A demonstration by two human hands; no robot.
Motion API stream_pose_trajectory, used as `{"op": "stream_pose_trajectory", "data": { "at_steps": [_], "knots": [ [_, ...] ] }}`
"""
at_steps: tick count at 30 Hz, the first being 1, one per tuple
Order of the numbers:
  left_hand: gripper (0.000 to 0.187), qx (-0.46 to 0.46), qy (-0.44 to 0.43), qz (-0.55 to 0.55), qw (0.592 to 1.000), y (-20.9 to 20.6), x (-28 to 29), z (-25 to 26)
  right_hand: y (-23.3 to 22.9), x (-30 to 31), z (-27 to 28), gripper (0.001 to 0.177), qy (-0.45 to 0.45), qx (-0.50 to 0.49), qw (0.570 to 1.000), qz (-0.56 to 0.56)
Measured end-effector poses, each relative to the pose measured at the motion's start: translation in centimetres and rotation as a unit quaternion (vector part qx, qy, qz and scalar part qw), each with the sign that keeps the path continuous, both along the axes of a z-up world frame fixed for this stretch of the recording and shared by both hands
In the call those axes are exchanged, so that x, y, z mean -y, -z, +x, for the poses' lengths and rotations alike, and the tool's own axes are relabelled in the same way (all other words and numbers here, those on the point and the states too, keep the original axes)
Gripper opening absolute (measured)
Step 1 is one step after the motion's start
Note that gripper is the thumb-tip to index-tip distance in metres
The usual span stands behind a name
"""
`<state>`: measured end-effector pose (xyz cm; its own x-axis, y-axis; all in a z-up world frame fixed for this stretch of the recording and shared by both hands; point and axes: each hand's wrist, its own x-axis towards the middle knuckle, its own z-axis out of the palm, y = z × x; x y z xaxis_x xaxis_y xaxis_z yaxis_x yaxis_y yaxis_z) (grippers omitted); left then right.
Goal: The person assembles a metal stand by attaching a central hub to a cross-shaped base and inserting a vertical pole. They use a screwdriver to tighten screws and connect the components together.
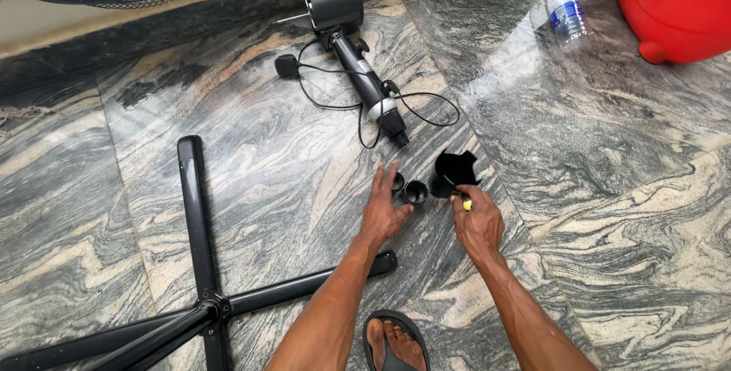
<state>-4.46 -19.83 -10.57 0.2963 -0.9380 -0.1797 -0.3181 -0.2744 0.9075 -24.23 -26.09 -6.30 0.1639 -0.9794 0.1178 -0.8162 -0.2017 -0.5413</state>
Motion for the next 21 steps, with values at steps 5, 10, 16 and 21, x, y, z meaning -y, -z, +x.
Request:
{"op": "stream_pose_trajectory", "data": {
  "at_steps": [5,10,16,21],
  "knots": [
    [0.117,0.007,-0.019,-0.022,1.0,0.8,-0.5,-0.4,1.1,0.9,-0.5,0.026,-0.009,-0.037,0.998,0.051],
    [0.117,-0.086,-0.031,0.025,0.996,0.2,-1.5,0.1,0.8,0.9,-0.5,0.039,-0.018,-0.06,0.997,0.053],
    [0.091,-0.15,-0.156,-0.005,0.976,-1.8,-6.2,-1.1,-1.7,-1.3,-1.6,0.065,0.008,-0.039,0.995,0.089],
    [0.055,-0.192,-0.315,-0.077,0.926,-4.1,-18.1,-3.1,-3.6,-5.9,-2.5,0.042,0.012,0.09,0.986,0.14]
  ]
}}
